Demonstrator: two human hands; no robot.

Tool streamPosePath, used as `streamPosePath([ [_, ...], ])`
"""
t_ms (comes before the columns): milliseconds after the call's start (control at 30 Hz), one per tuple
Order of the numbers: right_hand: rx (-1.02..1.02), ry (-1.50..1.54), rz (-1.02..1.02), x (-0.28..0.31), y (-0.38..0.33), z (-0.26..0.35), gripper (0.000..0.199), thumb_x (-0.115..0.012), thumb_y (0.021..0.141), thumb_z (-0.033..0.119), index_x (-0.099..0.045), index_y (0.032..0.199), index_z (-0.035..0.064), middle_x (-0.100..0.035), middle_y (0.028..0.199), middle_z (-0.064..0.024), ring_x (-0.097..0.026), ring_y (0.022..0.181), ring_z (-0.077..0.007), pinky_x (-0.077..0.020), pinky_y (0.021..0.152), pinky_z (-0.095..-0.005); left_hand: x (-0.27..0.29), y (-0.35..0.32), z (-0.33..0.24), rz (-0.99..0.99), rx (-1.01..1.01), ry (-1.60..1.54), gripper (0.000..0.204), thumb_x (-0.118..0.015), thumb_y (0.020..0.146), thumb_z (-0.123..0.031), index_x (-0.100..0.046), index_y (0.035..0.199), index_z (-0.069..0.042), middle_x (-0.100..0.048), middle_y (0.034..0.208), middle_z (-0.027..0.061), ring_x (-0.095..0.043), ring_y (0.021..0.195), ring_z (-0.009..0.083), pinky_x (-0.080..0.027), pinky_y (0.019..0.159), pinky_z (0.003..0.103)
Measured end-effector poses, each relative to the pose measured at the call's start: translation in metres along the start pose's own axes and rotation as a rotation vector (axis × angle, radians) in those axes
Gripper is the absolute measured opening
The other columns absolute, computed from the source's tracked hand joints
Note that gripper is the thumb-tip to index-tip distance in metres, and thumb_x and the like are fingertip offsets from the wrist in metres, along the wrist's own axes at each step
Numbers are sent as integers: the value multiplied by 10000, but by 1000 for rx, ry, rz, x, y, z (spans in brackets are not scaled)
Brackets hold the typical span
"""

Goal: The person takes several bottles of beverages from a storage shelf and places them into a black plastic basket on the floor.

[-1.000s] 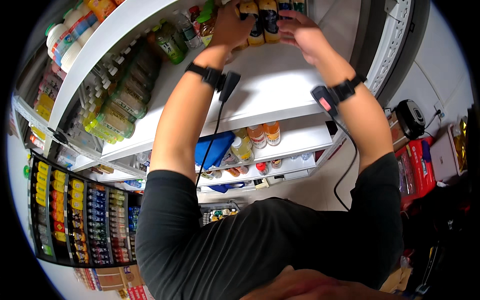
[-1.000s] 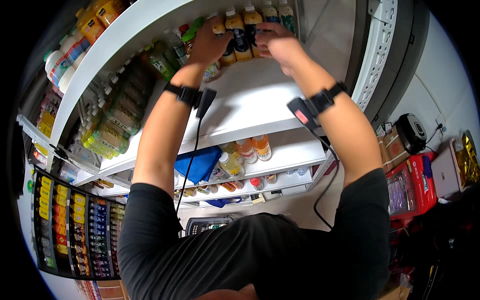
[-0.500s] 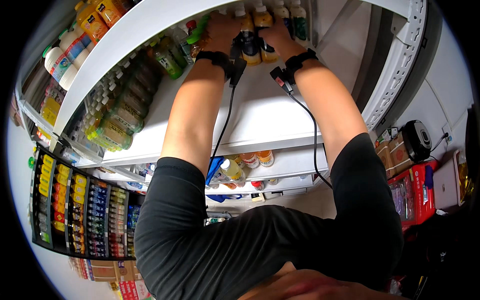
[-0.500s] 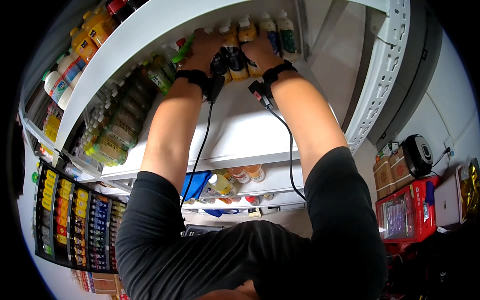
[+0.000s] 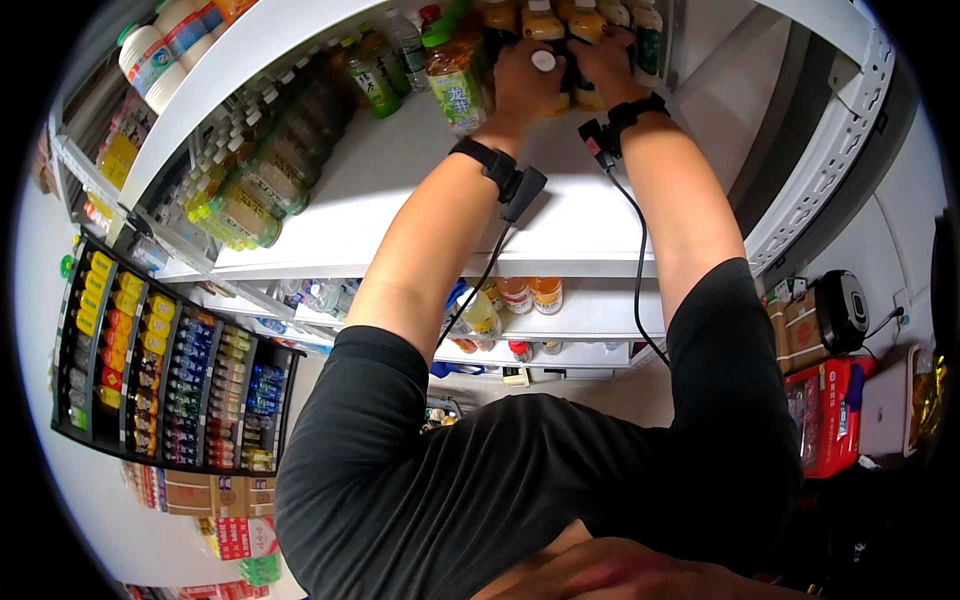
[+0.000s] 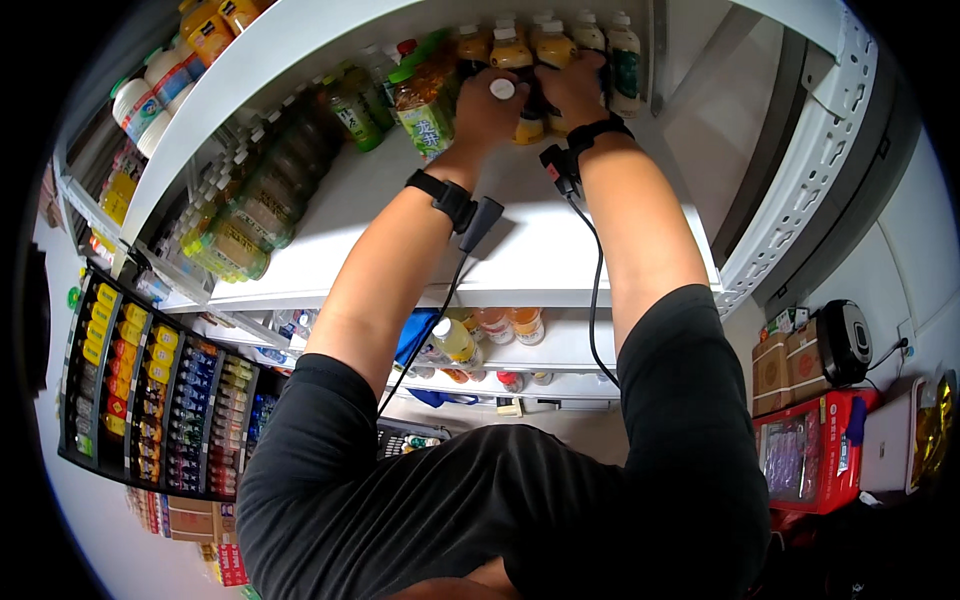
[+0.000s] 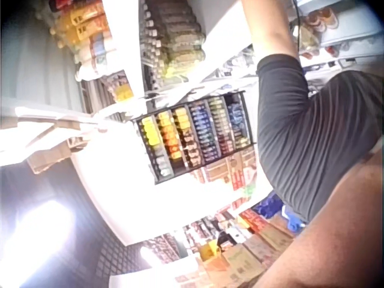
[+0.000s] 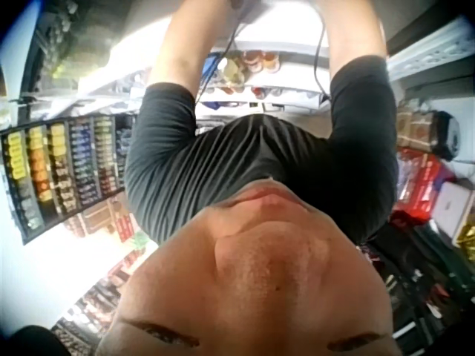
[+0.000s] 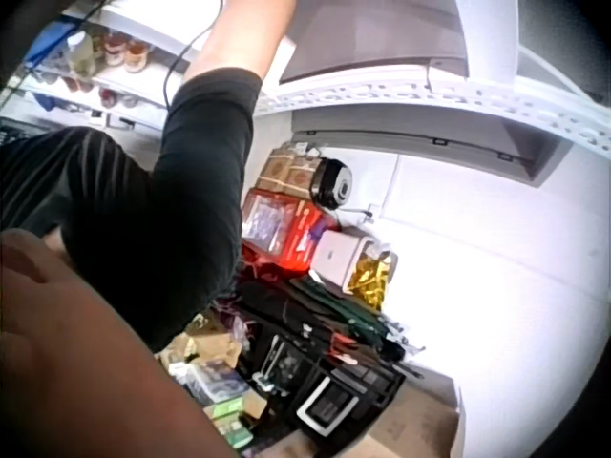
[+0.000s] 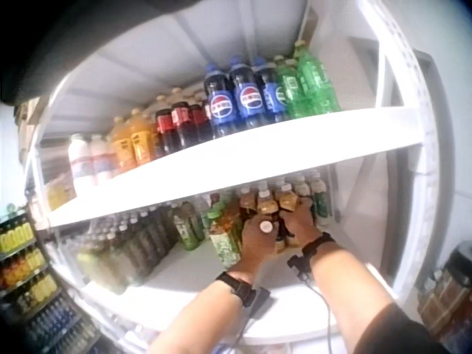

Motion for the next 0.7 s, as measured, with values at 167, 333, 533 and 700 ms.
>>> streamPosePath([
  [167,-47,-21,-109,17,-11,11,887,-824,712,354,-340,1342,-40,-586,1241,-246,-603,1137,-353,-507,931,-396,18,-7,-21,-79,-108,-10,145,-731,819,-202,-699,874,-71,-696,876,177,-677,862,327,-534,757,382],
  [333,131,7,-164,55,-64,58,803,-790,765,378,-375,1303,-50,-590,1213,-264,-604,1117,-394,-498,918,-427,79,-18,-63,68,152,-348,126,-710,850,-188,-723,900,-72,-711,882,98,-666,848,197,-515,768,302],
  [533,407,442,70,85,-167,123,570,-740,852,286,-470,1283,28,-652,1116,-128,-661,1035,-254,-535,864,-352,244,-77,-74,148,289,-942,214,-611,950,-183,-661,1075,-17,-681,1043,90,-636,1009,215,-509,883,345],
  [700,-196,963,832,59,-330,180,646,-592,929,423,-376,1406,45,-513,1311,-191,-635,1087,-304,-575,837,-407,395,-171,-32,115,522,-1486,221,-491,1010,-232,-603,1070,-51,-622,1162,113,-574,1190,353,-459,1029,517],
])
Point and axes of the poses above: each hand's wrist, its own y-axis towards the middle knuckle, its own x-axis out of the back of the hand, z = x × y, the point moved 3 cm from there along y, towards the middle knuckle
